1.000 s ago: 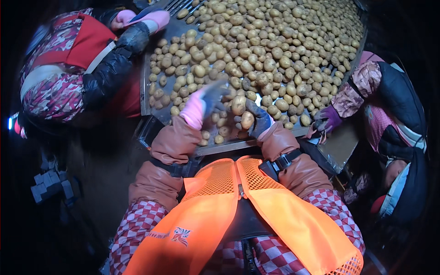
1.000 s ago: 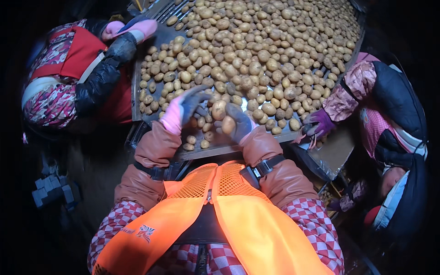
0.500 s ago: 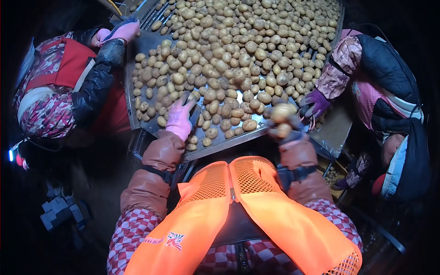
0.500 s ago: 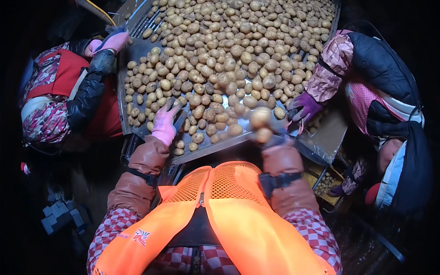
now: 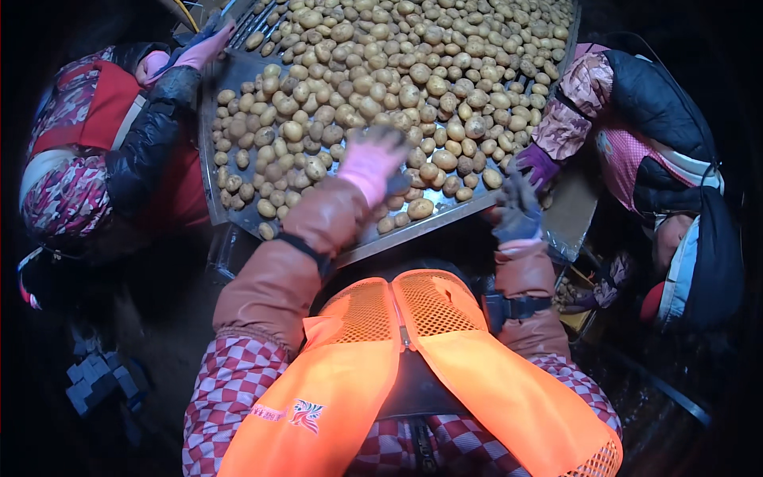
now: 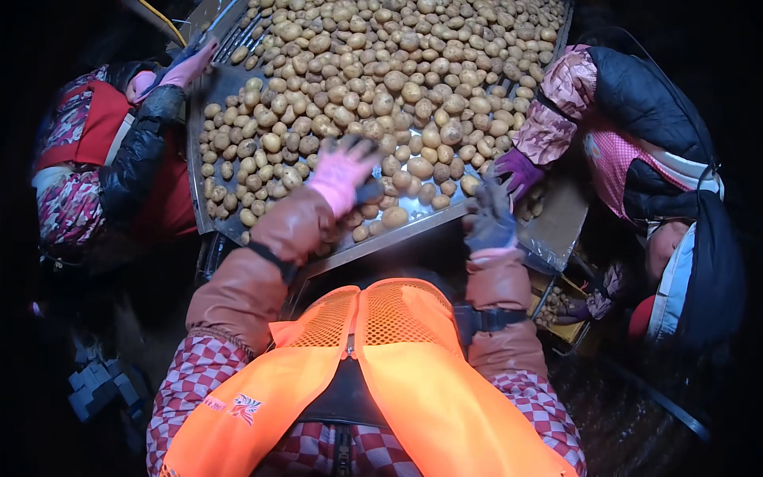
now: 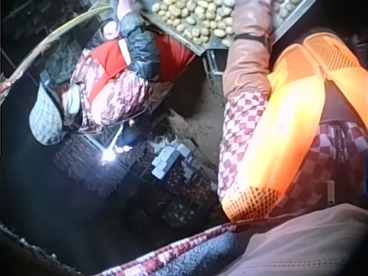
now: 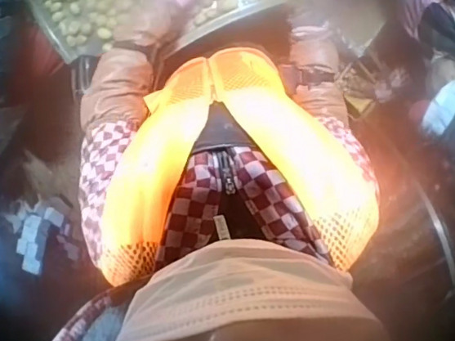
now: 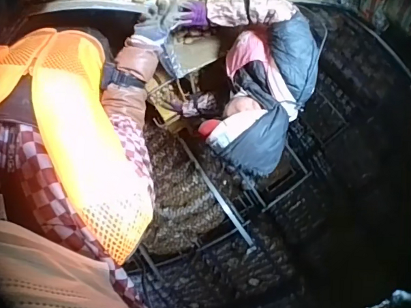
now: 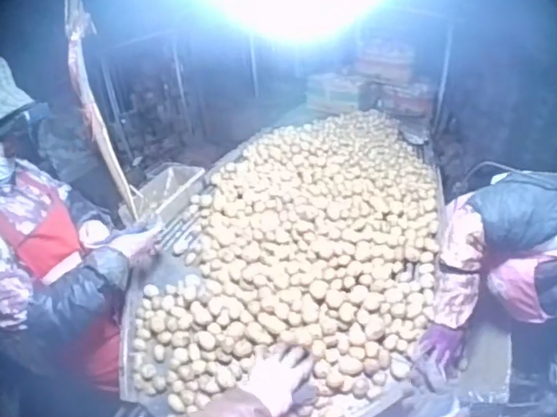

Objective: Sorting potatoes on a vibrating sorting table in an agricultural processing facility.

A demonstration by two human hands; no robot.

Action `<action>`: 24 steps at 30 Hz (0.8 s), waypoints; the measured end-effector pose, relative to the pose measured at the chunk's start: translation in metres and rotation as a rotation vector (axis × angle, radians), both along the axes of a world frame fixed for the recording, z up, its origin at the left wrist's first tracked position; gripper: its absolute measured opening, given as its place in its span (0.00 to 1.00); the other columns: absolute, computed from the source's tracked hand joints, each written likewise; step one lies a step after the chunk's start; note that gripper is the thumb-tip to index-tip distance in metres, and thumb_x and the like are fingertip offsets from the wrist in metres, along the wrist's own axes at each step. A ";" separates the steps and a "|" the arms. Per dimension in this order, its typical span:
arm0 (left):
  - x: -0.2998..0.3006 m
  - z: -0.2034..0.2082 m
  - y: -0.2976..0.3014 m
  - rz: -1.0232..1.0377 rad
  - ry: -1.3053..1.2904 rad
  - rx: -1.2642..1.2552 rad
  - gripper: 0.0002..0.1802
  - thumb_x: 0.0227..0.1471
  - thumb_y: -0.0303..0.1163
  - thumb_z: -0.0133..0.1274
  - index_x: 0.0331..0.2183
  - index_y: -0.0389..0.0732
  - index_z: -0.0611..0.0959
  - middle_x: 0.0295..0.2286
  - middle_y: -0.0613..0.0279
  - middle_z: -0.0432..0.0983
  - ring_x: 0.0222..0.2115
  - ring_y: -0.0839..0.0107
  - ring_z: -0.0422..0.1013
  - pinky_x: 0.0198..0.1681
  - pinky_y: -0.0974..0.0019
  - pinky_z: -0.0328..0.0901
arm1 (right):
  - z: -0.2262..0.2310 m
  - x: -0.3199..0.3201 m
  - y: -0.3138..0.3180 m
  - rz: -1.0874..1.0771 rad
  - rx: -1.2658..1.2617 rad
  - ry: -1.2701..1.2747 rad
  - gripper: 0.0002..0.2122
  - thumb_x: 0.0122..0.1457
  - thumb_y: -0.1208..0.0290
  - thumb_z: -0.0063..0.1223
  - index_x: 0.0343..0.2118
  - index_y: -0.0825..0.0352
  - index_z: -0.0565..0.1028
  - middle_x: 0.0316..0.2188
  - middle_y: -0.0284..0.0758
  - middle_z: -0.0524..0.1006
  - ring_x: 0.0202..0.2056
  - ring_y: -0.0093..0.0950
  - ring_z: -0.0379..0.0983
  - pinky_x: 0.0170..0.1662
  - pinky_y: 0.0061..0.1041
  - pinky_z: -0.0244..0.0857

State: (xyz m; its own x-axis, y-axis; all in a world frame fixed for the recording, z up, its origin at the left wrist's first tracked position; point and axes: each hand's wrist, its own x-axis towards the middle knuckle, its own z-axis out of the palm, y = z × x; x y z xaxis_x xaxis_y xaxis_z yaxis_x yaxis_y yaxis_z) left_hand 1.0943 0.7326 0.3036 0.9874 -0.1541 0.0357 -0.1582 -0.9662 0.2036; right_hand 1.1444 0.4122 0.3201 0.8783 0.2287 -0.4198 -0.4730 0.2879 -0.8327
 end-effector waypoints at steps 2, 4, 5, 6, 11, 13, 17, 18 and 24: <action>0.008 -0.017 0.035 0.119 -0.137 0.122 0.28 0.50 0.50 0.57 0.54 0.59 0.76 0.58 0.59 0.64 0.59 0.53 0.60 0.61 0.40 0.51 | -0.008 0.007 0.024 0.098 0.221 0.095 0.25 0.63 0.55 0.54 0.58 0.64 0.69 0.40 0.33 0.76 0.28 0.21 0.68 0.25 0.18 0.58; -0.014 -0.011 0.062 0.414 0.044 0.005 0.27 0.54 0.52 0.54 0.55 0.63 0.76 0.59 0.59 0.65 0.60 0.57 0.59 0.60 0.39 0.51 | 0.011 0.015 0.055 0.257 -0.224 0.029 0.21 0.62 0.58 0.58 0.53 0.66 0.74 0.34 0.31 0.78 0.25 0.19 0.69 0.24 0.18 0.58; -0.026 -0.021 0.079 0.390 0.072 0.137 0.28 0.54 0.53 0.53 0.56 0.62 0.75 0.60 0.59 0.64 0.61 0.56 0.58 0.61 0.38 0.50 | -0.005 0.025 0.060 0.258 -0.308 -0.080 0.18 0.61 0.60 0.60 0.49 0.67 0.76 0.32 0.30 0.79 0.24 0.18 0.69 0.24 0.17 0.59; -0.039 -0.018 0.083 0.436 0.059 0.163 0.29 0.54 0.55 0.53 0.57 0.61 0.75 0.60 0.59 0.64 0.62 0.56 0.58 0.62 0.38 0.50 | -0.021 0.031 0.064 0.255 -0.390 -0.183 0.16 0.60 0.62 0.61 0.46 0.67 0.78 0.30 0.29 0.79 0.23 0.17 0.69 0.24 0.17 0.59; -0.102 -0.042 0.081 0.655 -0.071 0.068 0.32 0.53 0.51 0.56 0.58 0.58 0.73 0.60 0.58 0.64 0.62 0.54 0.57 0.63 0.41 0.50 | 0.029 0.045 0.160 0.693 -1.311 -0.476 0.16 0.58 0.59 0.60 0.43 0.65 0.80 0.40 0.43 0.81 0.39 0.37 0.80 0.42 0.34 0.72; -0.118 -0.056 0.069 0.720 -0.082 0.065 0.32 0.53 0.51 0.57 0.59 0.58 0.72 0.60 0.57 0.63 0.62 0.53 0.57 0.63 0.42 0.50 | 0.040 0.046 0.204 0.833 -1.538 -0.460 0.14 0.58 0.63 0.56 0.42 0.67 0.80 0.44 0.48 0.80 0.50 0.43 0.76 0.51 0.40 0.70; -0.114 -0.069 0.044 0.750 -0.028 -0.070 0.34 0.53 0.49 0.57 0.61 0.61 0.70 0.63 0.51 0.58 0.64 0.49 0.54 0.64 0.49 0.51 | 0.000 0.068 0.207 0.816 -1.582 -0.483 0.16 0.57 0.65 0.56 0.47 0.67 0.77 0.45 0.48 0.80 0.51 0.44 0.75 0.53 0.39 0.70; -0.119 -0.077 0.044 0.770 0.028 -0.136 0.34 0.53 0.48 0.58 0.61 0.62 0.70 0.63 0.50 0.57 0.64 0.48 0.53 0.65 0.50 0.50 | 0.006 0.072 0.206 0.935 -1.544 -0.486 0.18 0.57 0.63 0.57 0.48 0.65 0.77 0.42 0.47 0.81 0.47 0.43 0.77 0.49 0.39 0.72; -0.135 -0.075 0.049 0.787 0.357 -0.043 0.35 0.49 0.43 0.58 0.60 0.63 0.71 0.64 0.48 0.54 0.65 0.47 0.51 0.66 0.50 0.48 | 0.026 0.067 0.132 0.606 -0.142 0.431 0.16 0.60 0.56 0.56 0.47 0.58 0.75 0.28 0.33 0.77 0.22 0.24 0.67 0.22 0.21 0.59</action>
State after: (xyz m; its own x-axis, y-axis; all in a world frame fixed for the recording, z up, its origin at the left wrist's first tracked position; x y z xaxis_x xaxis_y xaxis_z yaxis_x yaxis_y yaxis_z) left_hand 0.9596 0.7817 0.2282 0.7594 0.5737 -0.3069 0.6343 -0.7578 0.1529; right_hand 1.2111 0.5439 0.3458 0.3676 0.5372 -0.7591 -0.8066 -0.2221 -0.5478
